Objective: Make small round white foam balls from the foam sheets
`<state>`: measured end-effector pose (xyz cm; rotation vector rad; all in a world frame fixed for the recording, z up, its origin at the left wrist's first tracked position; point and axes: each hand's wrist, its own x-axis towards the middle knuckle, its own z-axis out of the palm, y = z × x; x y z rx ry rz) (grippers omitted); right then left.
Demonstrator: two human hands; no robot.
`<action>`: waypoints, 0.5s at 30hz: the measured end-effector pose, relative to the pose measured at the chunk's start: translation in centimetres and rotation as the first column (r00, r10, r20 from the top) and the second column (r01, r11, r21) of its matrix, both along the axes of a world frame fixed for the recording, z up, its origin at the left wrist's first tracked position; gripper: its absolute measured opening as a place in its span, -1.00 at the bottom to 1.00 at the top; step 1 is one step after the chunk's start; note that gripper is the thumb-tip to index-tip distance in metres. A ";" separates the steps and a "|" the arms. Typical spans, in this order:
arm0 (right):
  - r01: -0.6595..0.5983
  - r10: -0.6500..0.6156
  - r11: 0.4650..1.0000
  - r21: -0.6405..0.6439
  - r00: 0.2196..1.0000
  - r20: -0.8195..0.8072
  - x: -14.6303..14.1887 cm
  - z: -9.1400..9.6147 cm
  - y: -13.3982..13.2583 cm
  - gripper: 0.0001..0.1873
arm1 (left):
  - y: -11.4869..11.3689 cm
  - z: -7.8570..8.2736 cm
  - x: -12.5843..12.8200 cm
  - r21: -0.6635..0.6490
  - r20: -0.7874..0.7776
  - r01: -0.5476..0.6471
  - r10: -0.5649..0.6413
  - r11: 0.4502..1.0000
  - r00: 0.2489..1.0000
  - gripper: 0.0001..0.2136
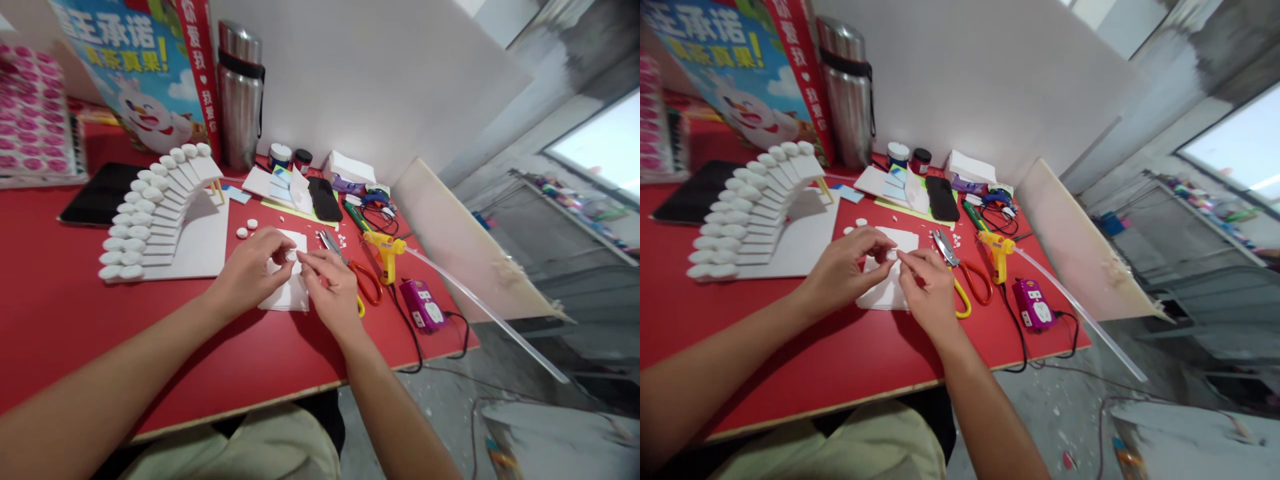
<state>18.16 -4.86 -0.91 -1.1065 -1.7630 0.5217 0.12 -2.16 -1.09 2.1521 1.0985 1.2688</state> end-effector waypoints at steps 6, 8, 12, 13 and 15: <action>0.038 -0.038 0.999 0.010 0.999 0.004 -0.2 -0.1 0.1 -0.74 | -0.1 0.3 0.0 -0.043 -0.009 -0.006 0.005 0.999 1.000 -0.91; 0.076 -0.083 0.991 -0.110 0.994 -0.068 -0.2 0.0 0.1 -0.78 | -0.2 0.4 0.2 -0.041 -0.031 0.022 -0.024 0.999 0.999 -0.88; 0.041 -0.118 0.946 -0.322 0.968 -0.222 -0.1 0.2 0.3 -0.79 | -0.5 0.5 0.4 0.013 -0.069 0.079 -0.078 0.997 0.995 -0.84; 0.024 -0.121 0.936 -0.351 0.959 -0.256 -0.2 0.3 0.3 -0.78 | -0.5 0.5 0.4 0.021 -0.061 0.088 -0.086 0.996 0.994 -0.84; -0.004 -0.138 0.916 -0.402 0.937 -0.322 -0.2 0.4 0.4 -0.78 | -0.5 0.5 0.4 0.005 -0.024 0.093 -0.093 0.996 0.995 -0.85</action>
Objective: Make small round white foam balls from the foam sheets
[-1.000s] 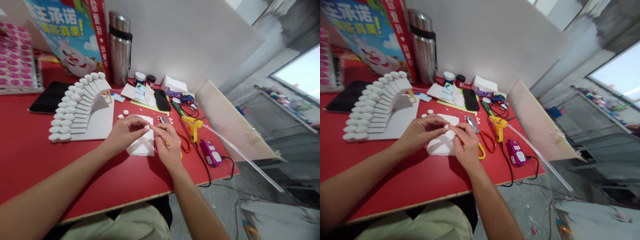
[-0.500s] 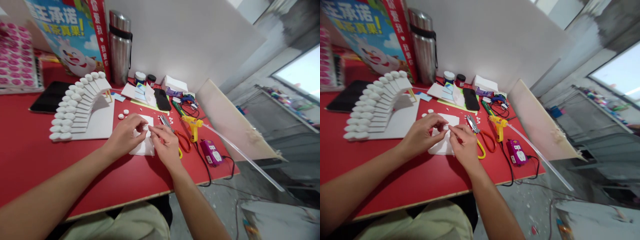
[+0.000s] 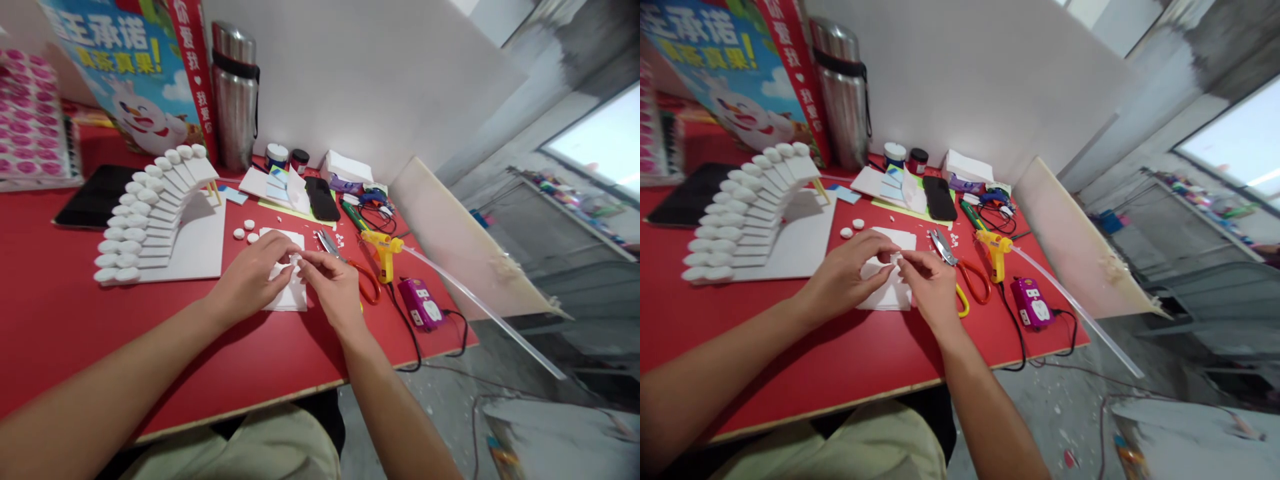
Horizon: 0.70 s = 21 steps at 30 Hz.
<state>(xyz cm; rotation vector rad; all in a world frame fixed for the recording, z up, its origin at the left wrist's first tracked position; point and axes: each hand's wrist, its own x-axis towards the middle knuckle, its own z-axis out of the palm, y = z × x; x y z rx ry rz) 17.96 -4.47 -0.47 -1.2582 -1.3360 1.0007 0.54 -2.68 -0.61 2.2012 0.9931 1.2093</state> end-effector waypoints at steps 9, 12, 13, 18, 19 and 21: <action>0.010 -0.013 1.000 -0.025 0.993 -0.121 -0.1 -0.1 0.1 -0.78 | 0.2 0.0 0.1 -0.271 0.179 -0.064 0.116 0.960 0.977 -0.91; 0.007 -0.006 1.000 0.030 0.998 -0.063 -0.1 -0.2 0.0 -0.80 | 0.1 0.2 0.1 -0.298 0.190 -0.056 0.116 0.953 0.975 -0.89; 0.006 -0.004 0.999 0.051 0.999 -0.047 -0.2 -0.3 0.0 -0.81 | 0.1 0.2 0.2 -0.296 0.192 -0.059 0.119 0.953 0.974 -0.88; -0.001 -0.021 0.980 0.199 0.994 0.110 -0.1 -0.7 -0.1 -0.83 | 0.0 -0.1 0.3 -0.301 0.211 -0.061 0.128 0.952 0.969 -0.89; -0.011 -0.025 0.973 0.231 0.988 0.152 0.0 -0.7 -0.1 -0.82 | 0.0 -0.2 0.3 -0.310 0.216 -0.058 0.130 0.949 0.968 -0.89; -0.036 -0.029 0.959 0.282 0.975 0.220 0.1 -0.8 -0.1 -0.80 | 0.0 -0.4 0.4 -0.321 0.227 -0.051 0.129 0.946 0.965 -0.89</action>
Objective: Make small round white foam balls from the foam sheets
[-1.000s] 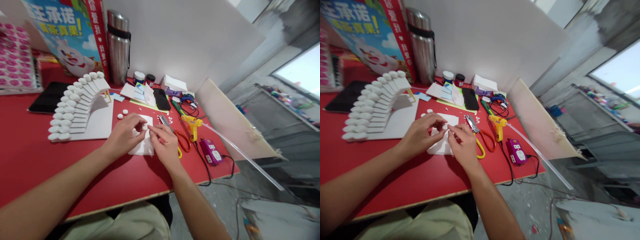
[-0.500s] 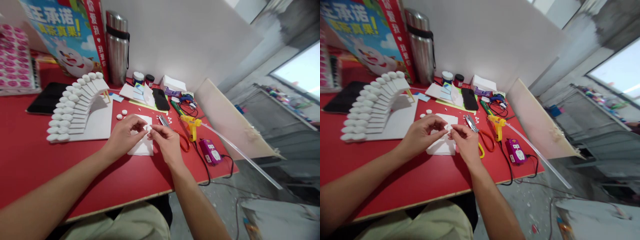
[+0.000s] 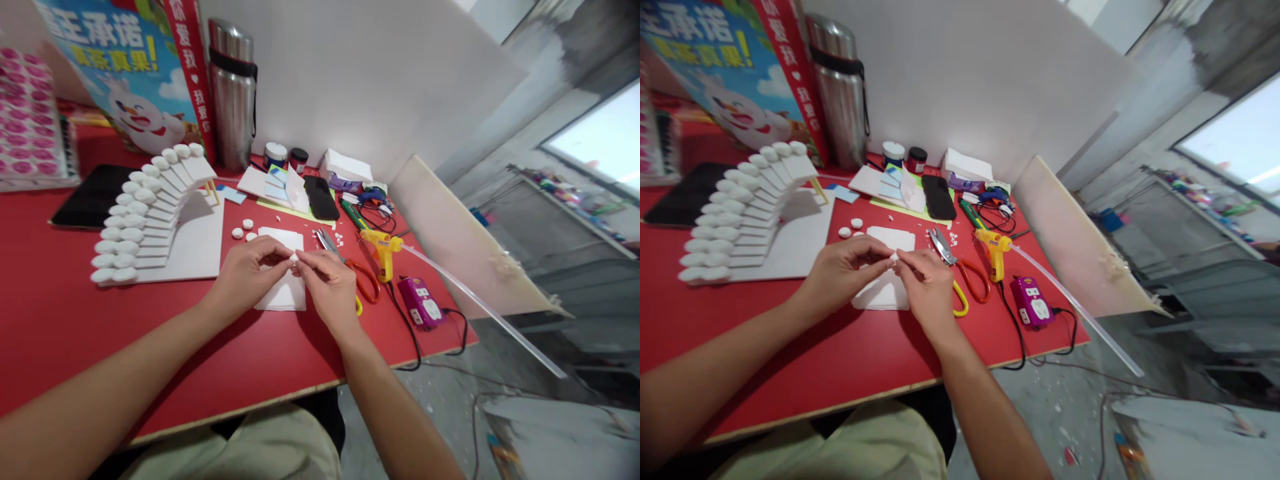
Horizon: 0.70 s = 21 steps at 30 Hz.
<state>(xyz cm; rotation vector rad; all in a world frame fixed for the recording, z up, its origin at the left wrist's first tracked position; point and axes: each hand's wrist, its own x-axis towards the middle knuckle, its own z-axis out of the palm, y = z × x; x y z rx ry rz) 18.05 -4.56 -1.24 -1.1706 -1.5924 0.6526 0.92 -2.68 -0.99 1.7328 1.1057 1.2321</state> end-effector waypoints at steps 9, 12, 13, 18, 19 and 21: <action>0.045 -0.069 0.989 0.144 0.984 0.162 0.0 -0.2 0.1 -0.82 | -0.2 -0.1 0.4 -0.013 0.060 -0.016 0.017 1.000 0.998 -0.89; 0.074 -0.133 0.966 0.247 0.963 0.233 0.0 0.0 0.0 -0.79 | -0.4 0.2 0.7 -0.194 0.206 -0.036 0.076 0.980 0.975 -0.78; 0.068 -0.145 0.955 0.290 0.956 0.255 0.1 0.0 0.0 -0.77 | -0.4 0.3 0.8 -0.278 0.279 -0.010 0.090 0.961 0.956 -0.73; -0.013 -0.164 0.899 0.438 0.917 0.364 0.3 -0.1 -0.3 -0.64 | -0.2 0.0 1.0 -0.528 0.545 0.196 0.154 0.826 0.824 -0.65; -0.026 -0.165 0.892 0.451 0.910 0.380 0.3 -0.2 -0.3 -0.61 | -0.2 0.0 0.9 -0.536 0.564 0.210 0.162 0.818 0.810 -0.66; -0.039 -0.165 0.884 0.467 0.907 0.388 0.1 -0.3 -0.3 -0.58 | -0.2 -0.1 0.9 -0.531 0.573 0.209 0.167 0.821 0.802 -0.68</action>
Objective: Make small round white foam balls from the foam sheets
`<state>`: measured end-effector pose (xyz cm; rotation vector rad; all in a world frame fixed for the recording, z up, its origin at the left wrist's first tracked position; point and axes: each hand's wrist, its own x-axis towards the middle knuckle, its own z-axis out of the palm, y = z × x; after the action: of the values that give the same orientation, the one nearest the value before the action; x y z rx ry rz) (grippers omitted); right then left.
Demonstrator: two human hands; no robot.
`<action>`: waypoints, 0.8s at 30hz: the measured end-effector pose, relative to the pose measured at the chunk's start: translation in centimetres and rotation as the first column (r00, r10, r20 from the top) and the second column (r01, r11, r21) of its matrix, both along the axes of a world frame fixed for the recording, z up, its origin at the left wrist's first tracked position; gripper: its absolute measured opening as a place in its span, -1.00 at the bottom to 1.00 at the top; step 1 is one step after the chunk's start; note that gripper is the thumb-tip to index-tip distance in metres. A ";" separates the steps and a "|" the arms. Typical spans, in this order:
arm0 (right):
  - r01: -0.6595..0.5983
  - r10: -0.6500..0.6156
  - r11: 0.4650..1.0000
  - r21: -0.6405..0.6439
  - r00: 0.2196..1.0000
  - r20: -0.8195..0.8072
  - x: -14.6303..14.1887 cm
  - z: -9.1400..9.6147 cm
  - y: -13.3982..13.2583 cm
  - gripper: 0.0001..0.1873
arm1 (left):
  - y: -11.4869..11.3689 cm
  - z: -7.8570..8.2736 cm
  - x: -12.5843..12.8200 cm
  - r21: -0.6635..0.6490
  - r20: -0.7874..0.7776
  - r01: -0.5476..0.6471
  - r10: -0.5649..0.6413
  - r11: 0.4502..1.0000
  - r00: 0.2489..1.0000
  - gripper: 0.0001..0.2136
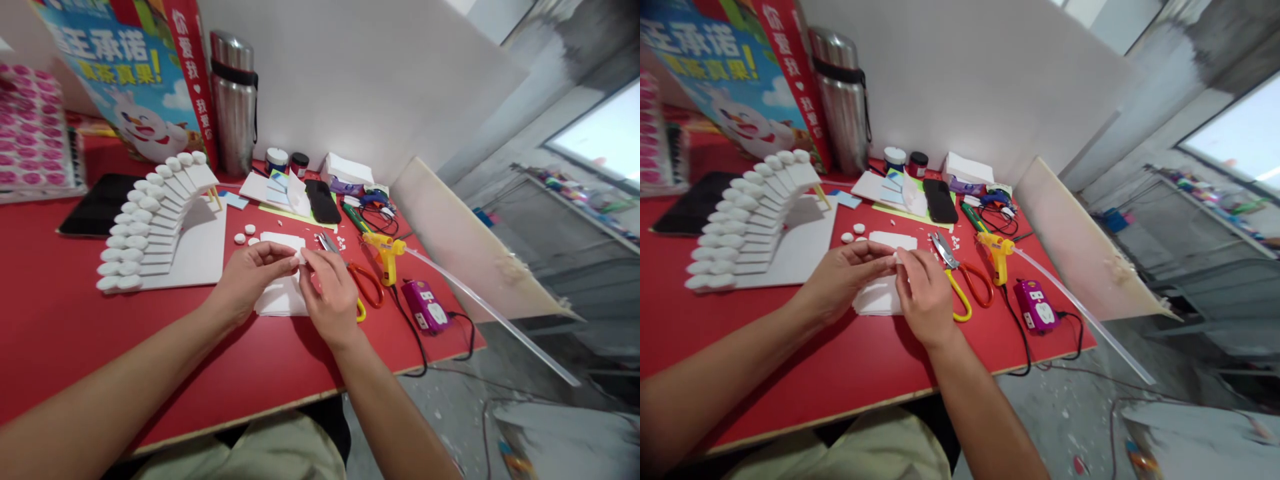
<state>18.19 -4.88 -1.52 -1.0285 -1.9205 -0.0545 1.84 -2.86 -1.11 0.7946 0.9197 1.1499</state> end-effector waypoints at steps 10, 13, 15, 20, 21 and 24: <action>0.066 -0.065 0.997 0.038 0.998 -0.024 0.8 1.0 -0.5 -0.58 | 0.6 0.3 -0.4 -0.034 0.160 -0.038 0.043 0.999 0.986 -0.74; 0.220 -0.216 0.975 -0.028 0.970 0.114 3.3 1.4 -1.0 -0.66 | 1.0 0.6 -1.0 -0.108 0.249 0.001 0.026 0.994 0.968 -0.79; 0.340 -0.285 0.930 -0.138 0.907 0.311 5.1 1.4 -1.5 -0.62 | 1.3 0.7 -1.3 -0.146 0.289 0.023 0.020 0.989 0.957 -0.80; 0.495 -0.250 0.825 -0.273 0.753 0.609 7.2 0.8 -2.5 -0.56 | 1.5 0.8 -1.7 -0.204 0.333 0.060 0.011 0.977 0.943 -0.81; 0.505 -0.232 0.811 -0.294 0.741 0.630 7.2 0.9 -2.6 -0.56 | 1.6 0.8 -1.7 -0.212 0.339 0.065 0.011 0.975 0.941 -0.81; 0.522 -0.198 0.783 -0.338 0.725 0.660 6.8 1.2 -2.6 -0.51 | 1.7 0.8 -1.7 -0.236 0.347 0.069 0.018 0.969 0.938 -0.80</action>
<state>25.01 -7.48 -0.28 -1.9546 -2.3110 -0.1223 0.18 -1.17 -0.34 0.3833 0.7337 1.0848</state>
